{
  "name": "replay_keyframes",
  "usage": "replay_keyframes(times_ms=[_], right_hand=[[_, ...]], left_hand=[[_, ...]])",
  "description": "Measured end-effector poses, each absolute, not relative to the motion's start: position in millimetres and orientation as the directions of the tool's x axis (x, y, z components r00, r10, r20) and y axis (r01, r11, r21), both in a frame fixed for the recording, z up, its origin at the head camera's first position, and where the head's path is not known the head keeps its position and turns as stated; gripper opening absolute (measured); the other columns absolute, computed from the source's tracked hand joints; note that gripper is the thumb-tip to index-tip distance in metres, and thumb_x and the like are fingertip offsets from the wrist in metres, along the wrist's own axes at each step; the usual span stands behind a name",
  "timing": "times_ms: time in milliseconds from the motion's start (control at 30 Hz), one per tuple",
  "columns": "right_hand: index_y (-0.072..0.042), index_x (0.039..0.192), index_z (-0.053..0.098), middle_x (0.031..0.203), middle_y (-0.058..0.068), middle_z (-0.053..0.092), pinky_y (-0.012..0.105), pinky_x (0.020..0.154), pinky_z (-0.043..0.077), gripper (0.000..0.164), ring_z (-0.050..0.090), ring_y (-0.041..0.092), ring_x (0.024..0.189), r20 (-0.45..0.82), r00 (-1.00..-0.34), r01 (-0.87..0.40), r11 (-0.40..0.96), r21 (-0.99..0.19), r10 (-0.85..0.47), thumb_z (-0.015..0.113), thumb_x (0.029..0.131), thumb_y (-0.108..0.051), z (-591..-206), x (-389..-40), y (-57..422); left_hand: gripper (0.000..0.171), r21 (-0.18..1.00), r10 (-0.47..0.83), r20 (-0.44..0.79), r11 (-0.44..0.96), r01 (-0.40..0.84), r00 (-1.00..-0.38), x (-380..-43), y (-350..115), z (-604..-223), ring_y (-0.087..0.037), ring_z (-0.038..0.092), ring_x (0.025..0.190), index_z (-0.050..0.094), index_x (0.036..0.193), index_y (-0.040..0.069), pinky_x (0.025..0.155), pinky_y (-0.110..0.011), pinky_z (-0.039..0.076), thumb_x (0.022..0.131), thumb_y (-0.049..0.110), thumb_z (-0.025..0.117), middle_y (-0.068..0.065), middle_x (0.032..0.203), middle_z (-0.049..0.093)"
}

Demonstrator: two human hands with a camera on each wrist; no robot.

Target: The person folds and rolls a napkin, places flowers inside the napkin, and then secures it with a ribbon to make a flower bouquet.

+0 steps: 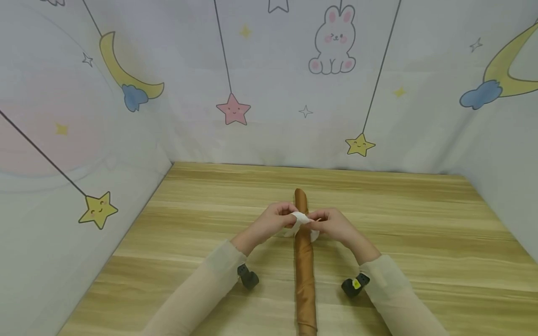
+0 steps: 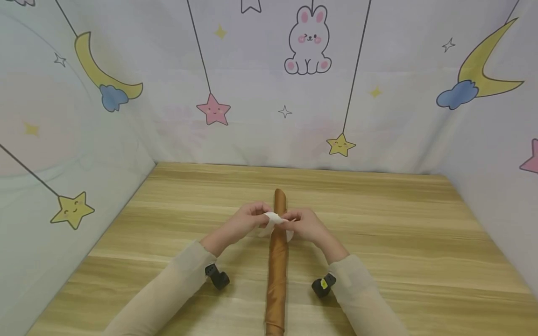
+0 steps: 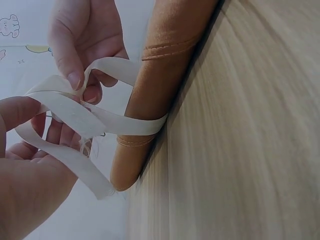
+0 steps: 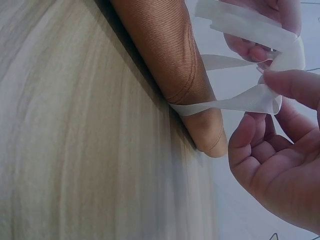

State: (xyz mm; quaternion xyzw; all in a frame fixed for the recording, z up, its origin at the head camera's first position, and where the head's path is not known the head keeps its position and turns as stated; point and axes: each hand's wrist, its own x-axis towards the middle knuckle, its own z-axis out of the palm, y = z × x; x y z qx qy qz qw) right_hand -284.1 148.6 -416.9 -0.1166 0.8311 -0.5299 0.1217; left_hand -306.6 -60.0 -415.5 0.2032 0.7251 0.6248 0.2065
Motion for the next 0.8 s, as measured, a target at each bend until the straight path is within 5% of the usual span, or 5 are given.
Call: replay_keyframes(times_ms=[200, 633, 800], right_hand=[[0.007, 0.114, 0.065, 0.111, 0.015, 0.066, 0.035, 0.071, 0.051, 0.031, 0.056, 0.013, 0.080, -0.085, -0.943, -0.047, 0.381, -0.923, -0.322, 0.063, 0.091, -0.014, -421.7, -287.4, 151.3], [0.010, 0.123, 0.059, 0.097, 0.009, 0.064, 0.031, 0.070, 0.048, 0.037, 0.051, 0.013, 0.075, -0.077, -0.941, -0.035, 0.320, -0.947, -0.330, 0.047, 0.099, -0.015, -417.9, -285.9, 151.9], [0.008, 0.121, 0.062, 0.107, 0.009, 0.068, 0.033, 0.073, 0.050, 0.035, 0.056, 0.010, 0.082, -0.076, -0.957, -0.019, 0.324, -0.946, -0.279, 0.052, 0.099, -0.018, -418.7, -287.5, 151.1]], left_hand=[[0.014, 0.991, 0.558, -0.035, 0.128, 0.044, -0.829, -306.7, -61.0, -416.6, -0.011, 0.056, 0.088, 0.059, 0.104, -0.004, 0.082, -0.028, 0.050, 0.095, 0.003, 0.052, -0.004, 0.098, 0.062], [0.015, 0.989, 0.547, -0.046, 0.140, 0.037, -0.836, -308.1, -60.7, -418.2, -0.011, 0.056, 0.086, 0.060, 0.104, -0.004, 0.081, -0.027, 0.050, 0.094, 0.003, 0.051, -0.003, 0.095, 0.061], [0.016, 0.989, 0.549, -0.057, 0.146, 0.029, -0.834, -306.8, -59.4, -416.4, -0.010, 0.056, 0.084, 0.060, 0.106, -0.006, 0.080, -0.026, 0.050, 0.095, 0.002, 0.051, -0.001, 0.092, 0.061]])
